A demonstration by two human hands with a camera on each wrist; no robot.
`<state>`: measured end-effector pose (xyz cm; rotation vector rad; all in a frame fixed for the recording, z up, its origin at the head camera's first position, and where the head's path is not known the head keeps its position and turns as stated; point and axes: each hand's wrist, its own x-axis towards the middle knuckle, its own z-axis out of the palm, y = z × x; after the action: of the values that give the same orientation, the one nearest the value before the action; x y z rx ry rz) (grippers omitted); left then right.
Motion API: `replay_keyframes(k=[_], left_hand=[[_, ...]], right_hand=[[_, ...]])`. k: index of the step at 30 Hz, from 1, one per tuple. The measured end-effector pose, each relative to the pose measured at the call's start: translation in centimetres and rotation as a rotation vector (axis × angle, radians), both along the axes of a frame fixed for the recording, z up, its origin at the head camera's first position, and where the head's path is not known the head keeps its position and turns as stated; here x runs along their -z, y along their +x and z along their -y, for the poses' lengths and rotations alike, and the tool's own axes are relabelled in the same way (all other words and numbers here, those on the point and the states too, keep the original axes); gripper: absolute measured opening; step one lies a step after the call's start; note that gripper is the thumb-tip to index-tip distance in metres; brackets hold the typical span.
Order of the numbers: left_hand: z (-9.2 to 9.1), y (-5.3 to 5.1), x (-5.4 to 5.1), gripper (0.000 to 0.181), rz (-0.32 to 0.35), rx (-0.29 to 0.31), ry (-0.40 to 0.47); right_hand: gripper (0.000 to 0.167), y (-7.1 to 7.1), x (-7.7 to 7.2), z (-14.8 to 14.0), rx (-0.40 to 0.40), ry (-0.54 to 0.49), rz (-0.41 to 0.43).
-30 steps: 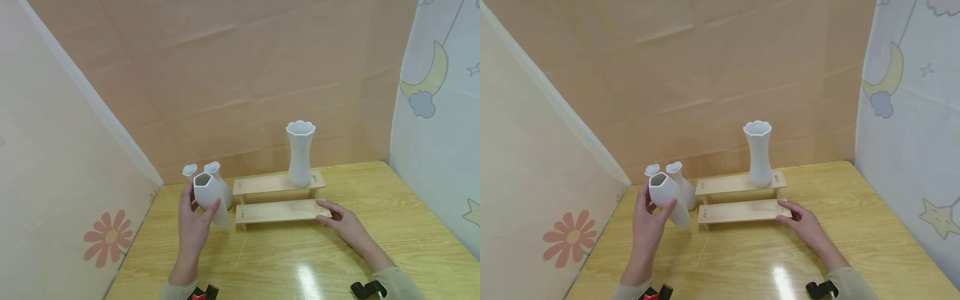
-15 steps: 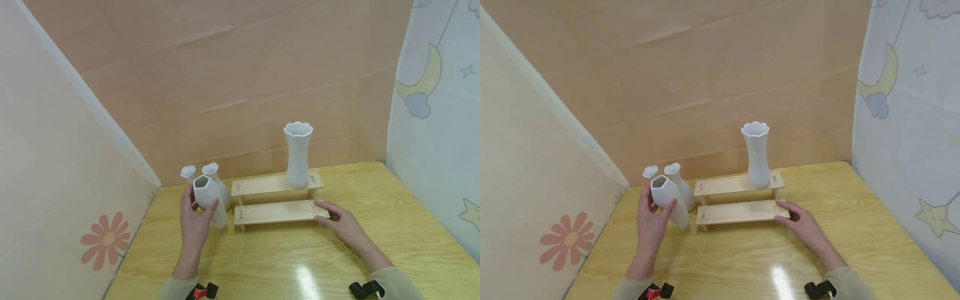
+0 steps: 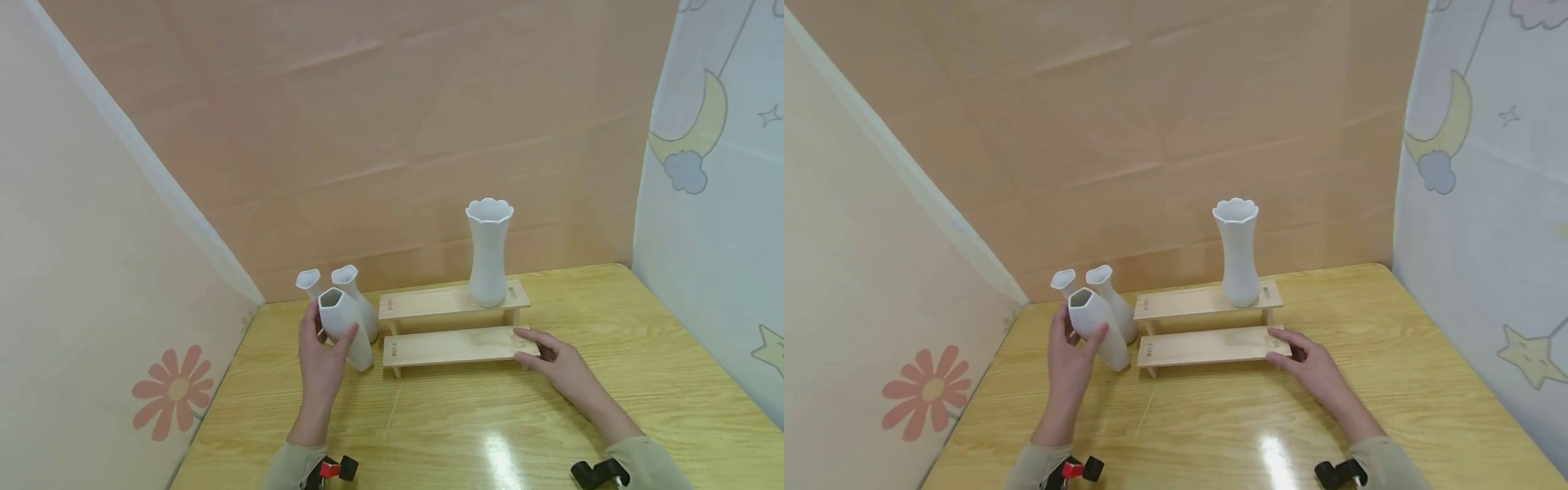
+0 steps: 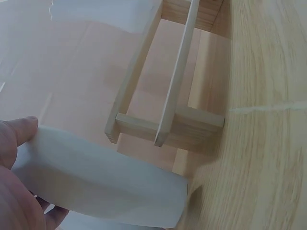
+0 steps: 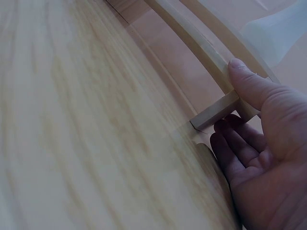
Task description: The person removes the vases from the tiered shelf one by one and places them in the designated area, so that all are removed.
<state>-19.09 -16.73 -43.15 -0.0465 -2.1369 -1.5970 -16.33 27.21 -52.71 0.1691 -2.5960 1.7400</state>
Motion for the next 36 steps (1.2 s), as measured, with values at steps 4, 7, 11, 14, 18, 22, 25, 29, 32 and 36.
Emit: replay_keyframes(k=[4, 7, 11, 14, 18, 22, 25, 29, 32, 36], left_hand=[[0.0, -0.3, 0.3, 0.086, 0.015, 0.004, 0.001], [0.1, -0.5, 0.5, 0.086, 0.016, 0.006, -0.001], [0.1, -0.7, 0.7, 0.086, 0.013, 0.009, 0.002], [0.1, -0.8, 0.9, 0.086, 0.017, 0.011, 0.004], [0.1, -1.0, 1.0, 0.085, 0.028, 0.01, 0.009], [0.1, -1.2, 1.2, 0.086, 0.031, 0.01, 0.012], [0.1, -1.3, 1.4, 0.086, 0.032, 0.01, 0.011], [0.1, -1.3, 1.4, 0.085, 0.034, 0.012, 0.015], [0.0, -1.4, 1.4, 0.085, 0.038, 0.012, 0.014], [-0.1, -1.4, 1.4, 0.084, 0.041, 0.01, 0.01]], right_hand=[[0.066, 0.0, -0.2, 0.1, 0.0, -0.004, -0.002], [0.065, 0.1, -0.3, 0.2, 0.002, -0.007, -0.002], [0.065, 0.1, -0.3, 0.2, -0.001, 0.001, -0.009], [0.065, 0.1, -0.2, 0.1, 0.001, 0.006, -0.009], [0.066, 0.1, -0.1, 0.0, 0.005, 0.008, -0.006], [0.066, 0.1, 0.0, 0.0, 0.006, 0.01, -0.009], [0.066, 0.1, -0.1, 0.1, 0.003, 0.002, -0.005], [0.066, 0.0, -0.2, 0.1, -0.007, -0.012, -0.004], [0.066, 0.0, -0.1, 0.1, -0.006, -0.015, -0.001], [0.066, 0.0, -0.2, 0.1, -0.001, -0.011, 0.005]])
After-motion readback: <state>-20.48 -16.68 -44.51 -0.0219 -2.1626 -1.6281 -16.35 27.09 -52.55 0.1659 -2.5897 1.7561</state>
